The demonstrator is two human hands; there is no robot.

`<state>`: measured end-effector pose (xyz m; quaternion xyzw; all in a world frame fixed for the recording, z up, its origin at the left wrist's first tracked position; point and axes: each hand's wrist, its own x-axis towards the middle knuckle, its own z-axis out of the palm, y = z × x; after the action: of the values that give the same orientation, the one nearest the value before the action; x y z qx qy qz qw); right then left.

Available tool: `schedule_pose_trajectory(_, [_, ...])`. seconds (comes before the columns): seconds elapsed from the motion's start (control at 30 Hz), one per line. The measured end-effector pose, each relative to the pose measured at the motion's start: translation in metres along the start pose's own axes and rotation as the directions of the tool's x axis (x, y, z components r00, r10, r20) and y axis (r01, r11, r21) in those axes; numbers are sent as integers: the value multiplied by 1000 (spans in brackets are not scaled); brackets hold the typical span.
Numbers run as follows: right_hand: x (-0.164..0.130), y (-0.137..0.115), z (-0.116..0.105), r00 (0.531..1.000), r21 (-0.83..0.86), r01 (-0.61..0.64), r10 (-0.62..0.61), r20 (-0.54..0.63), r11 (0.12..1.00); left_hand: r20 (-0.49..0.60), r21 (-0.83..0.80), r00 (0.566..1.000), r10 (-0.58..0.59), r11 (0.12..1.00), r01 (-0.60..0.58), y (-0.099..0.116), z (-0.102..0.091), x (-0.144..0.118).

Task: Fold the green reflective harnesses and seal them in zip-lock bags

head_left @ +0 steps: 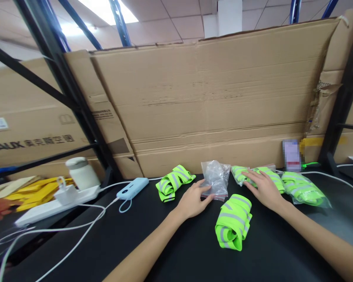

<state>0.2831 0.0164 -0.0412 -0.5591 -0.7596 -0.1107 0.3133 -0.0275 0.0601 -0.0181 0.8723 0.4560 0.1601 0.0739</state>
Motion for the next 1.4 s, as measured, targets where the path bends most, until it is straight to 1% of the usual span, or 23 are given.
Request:
schedule_pose_trajectory(0.07, [2, -3, -4, 990, 76, -64, 73, -119, 995, -34, 18, 999, 40, 999, -39, 1, 2, -1])
schedule_pose_trajectory(0.1, [4, -5, -7, 975, 116, -102, 123, -184, 988, -53, 24, 997, 61, 998, -59, 3, 4, -1])
schedule_pose_trajectory(0.17, [7, -9, -15, 926, 222, -177, 239, -294, 959, -80, 16, 992, 100, 995, -99, 7, 7, -1])
schedule_pose_trajectory(0.2, [8, -11, -19, 894, 301, -207, 305, -329, 931, -87, 2, 990, 115, 993, -115, 9, 9, -1])
schedule_pose_trajectory(0.23, [10, -13, -22, 858, 419, -230, 386, -339, 878, -94, -16, 988, 124, 992, -126, 11, 10, 0])
schedule_pose_trajectory(0.27, [11, -16, -25, 822, 555, -242, 472, -319, 796, -100, -34, 987, 127, 991, -131, 14, 11, 0])
schedule_pose_trajectory(0.33, [14, -21, -26, 770, 785, -242, 605, -202, 571, -113, -53, 985, 128, 990, -134, 17, 13, 1])
schedule_pose_trajectory(0.37, [15, -24, -25, 758, 854, -243, 640, -129, 461, -118, -53, 985, 128, 989, -135, 18, 14, 2])
schedule_pose_trajectory(0.4, [15, -27, -22, 754, 892, -251, 654, -63, 375, -121, -47, 984, 129, 990, -135, 18, 16, 2])
schedule_pose_trajectory(0.47, [15, -34, -16, 758, 917, -277, 651, 25, 287, -137, -37, 984, 115, 992, -121, 16, 17, 3])
schedule_pose_trajectory(0.5, [14, -37, -13, 759, 926, -287, 648, 62, 247, -164, -46, 982, 98, 993, -107, 15, 17, 3])
schedule_pose_trajectory(0.57, [12, -44, -8, 756, 936, -304, 642, 125, 175, -261, -107, 963, 68, 989, -99, 12, 14, 3])
schedule_pose_trajectory(0.6, [11, -47, -6, 754, 939, -312, 639, 152, 144, -316, -152, 946, 69, 981, -122, 11, 11, 3])
schedule_pose_trajectory(0.67, [8, -50, -3, 748, 940, -328, 633, 200, 90, -404, -229, 909, 100, 951, -207, 12, 3, 2])
schedule_pose_trajectory(0.73, [7, -50, 0, 742, 938, -342, 628, 234, 54, -435, -255, 888, 151, 925, -282, 18, -4, 0])
schedule_pose_trajectory(0.8, [6, -48, 4, 734, 937, -348, 633, 246, 40, -443, -261, 882, 163, 917, -300, 26, -8, -3])
schedule_pose_trajectory(0.93, [8, -42, 9, 724, 945, -322, 658, 208, 56, -486, -303, 869, 93, 915, -267, 40, -6, -7])
schedule_pose_trajectory(1.07, [8, -45, 6, 746, 945, -320, 632, 210, 64, -534, -343, 845, 39, 903, -259, 43, -5, -6])
schedule_pose_trajectory(1.13, [7, -50, 3, 778, 943, -330, 578, 248, 40, -583, -407, 812, -25, 874, -265, 44, -7, -6])
schedule_pose_trajectory(1.2, [6, -55, -1, 829, 940, -340, 475, 296, 7, -631, -467, 770, -95, 839, -279, 44, -10, -6])
schedule_pose_trajectory(1.27, [6, -60, -5, 873, 935, -353, 360, 328, 5, -683, -473, 719, -132, 830, -296, 45, -14, -8])
schedule_pose_trajectory(1.33, [5, -63, -8, 901, 935, -352, 284, 327, 42, -732, -430, 670, -125, 847, -312, 46, -16, -9])
schedule_pose_trajectory(1.4, [4, -64, -9, 924, 941, -329, 231, 304, 76, -765, -366, 639, -78, 869, -332, 47, -18, -10])
